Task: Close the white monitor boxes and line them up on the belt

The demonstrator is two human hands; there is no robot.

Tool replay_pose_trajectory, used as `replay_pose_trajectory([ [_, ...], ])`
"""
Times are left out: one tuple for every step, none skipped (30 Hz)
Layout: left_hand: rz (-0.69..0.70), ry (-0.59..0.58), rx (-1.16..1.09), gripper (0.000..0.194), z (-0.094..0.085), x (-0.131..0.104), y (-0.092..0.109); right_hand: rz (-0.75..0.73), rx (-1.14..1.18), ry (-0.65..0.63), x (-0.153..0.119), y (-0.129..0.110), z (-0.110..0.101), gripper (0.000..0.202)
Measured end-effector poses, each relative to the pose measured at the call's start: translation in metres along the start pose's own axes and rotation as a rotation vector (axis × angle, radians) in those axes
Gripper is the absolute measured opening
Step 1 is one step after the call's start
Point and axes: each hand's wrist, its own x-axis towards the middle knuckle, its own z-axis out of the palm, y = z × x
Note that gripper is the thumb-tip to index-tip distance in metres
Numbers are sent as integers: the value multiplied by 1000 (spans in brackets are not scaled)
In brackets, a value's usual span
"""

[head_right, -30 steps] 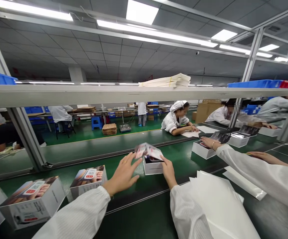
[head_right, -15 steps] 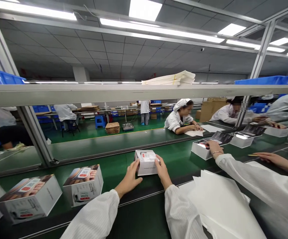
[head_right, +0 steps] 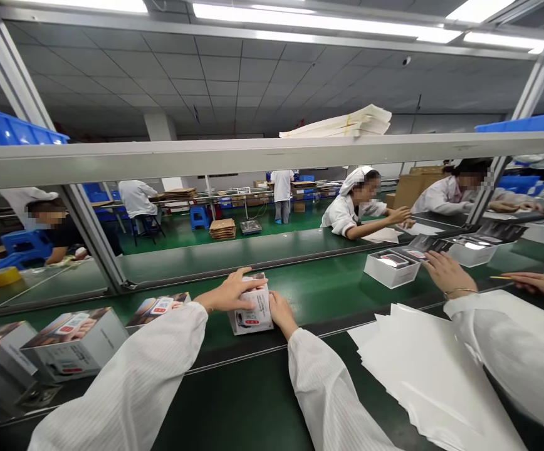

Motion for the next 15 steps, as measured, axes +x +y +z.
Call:
replay_pose_trajectory([
  [0, -13, 24, 74, 3, 1, 0, -4, -31, 8, -2, -1, -3, 43],
  [-3, -13, 60, 76, 6, 2, 1, -12, -57, 11, -5, -1, -6, 41],
  [-6, -5, 96, 77, 9, 2, 2, -22, -74, 11, -8, -1, -9, 40],
  [-9, 8, 128, 77, 10, 1, 3, -32, -88, 9, -12, 0, -13, 39],
  [-9, 24, 154, 78, 11, 0, 3, -40, -95, 6, -16, 1, -16, 38],
  [-6, 36, 174, 78, 11, -2, 3, -52, -95, 2, -22, 4, -19, 39],
  [-7, 48, 189, 78, 11, -5, 3, -72, -83, -3, -27, 7, -22, 41],
  [-12, 56, 199, 78, 12, -9, 2, -102, -59, -4, -33, 10, -24, 43],
  [-18, 66, 205, 78, 12, -13, 1, -137, -29, 2, -39, 13, -25, 45],
  [-24, 76, 209, 78, 13, -16, 1, -172, 4, 15, -45, 16, -26, 46],
  [-34, 84, 212, 78, 14, -20, 0, -198, 36, 36, -50, 18, -27, 47],
  [-47, 89, 213, 77, 16, -23, -1, -212, 60, 59, -54, 19, -27, 48],
  [-64, 94, 215, 77, 17, -25, -2, -215, 78, 81, -58, 20, -27, 50],
  [-81, 98, 215, 76, 17, -28, -3, -212, 90, 97, -61, 20, -27, 51],
  [-96, 101, 213, 76, 17, -30, -5, -209, 100, 105, -63, 20, -27, 53],
])
